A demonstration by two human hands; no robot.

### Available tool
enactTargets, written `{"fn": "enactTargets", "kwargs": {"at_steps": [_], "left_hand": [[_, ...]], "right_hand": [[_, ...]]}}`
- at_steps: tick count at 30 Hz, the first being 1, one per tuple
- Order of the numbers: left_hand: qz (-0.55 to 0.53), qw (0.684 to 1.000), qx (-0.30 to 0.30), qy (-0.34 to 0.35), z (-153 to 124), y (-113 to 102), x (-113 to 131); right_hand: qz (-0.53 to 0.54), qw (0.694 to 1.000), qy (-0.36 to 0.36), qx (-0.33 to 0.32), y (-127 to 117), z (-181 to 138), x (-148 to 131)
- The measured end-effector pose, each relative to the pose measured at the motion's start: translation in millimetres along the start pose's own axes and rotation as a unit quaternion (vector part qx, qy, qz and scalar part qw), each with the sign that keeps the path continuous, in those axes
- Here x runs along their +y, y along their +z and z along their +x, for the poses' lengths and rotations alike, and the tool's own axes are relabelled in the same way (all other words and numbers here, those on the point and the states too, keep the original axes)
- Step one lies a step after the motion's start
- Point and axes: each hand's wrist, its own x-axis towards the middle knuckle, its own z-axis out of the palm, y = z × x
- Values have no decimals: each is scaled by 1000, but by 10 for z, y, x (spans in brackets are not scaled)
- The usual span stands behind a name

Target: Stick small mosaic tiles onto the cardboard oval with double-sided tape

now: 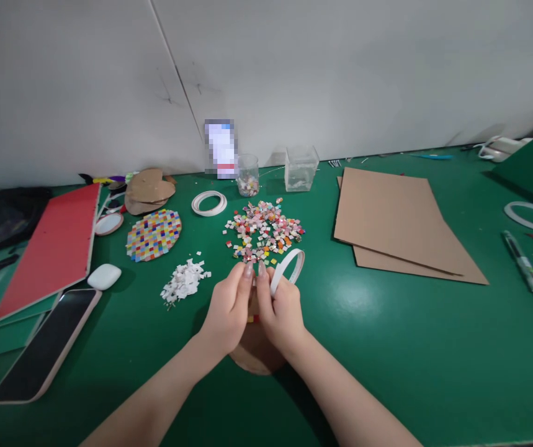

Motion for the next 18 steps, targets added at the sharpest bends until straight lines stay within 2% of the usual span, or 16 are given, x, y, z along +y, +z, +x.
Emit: {"fn": "enactTargets", "kwargs": {"at_steps": [4,9,14,18], "left_hand": [[-24,999,10,-22,23,-42,16],[-8,998,6,63,51,-78,7],[144,982,-25,118,49,-93,-58],[186,968,-78,147,86,-146,-100]], "right_hand": [[31,999,25,3,-8,2,37],[76,996,54,-1,-5,9,76],[23,999,20,-12,-47,63,63],[-2,999,18,-33,-89,109,66]]}}
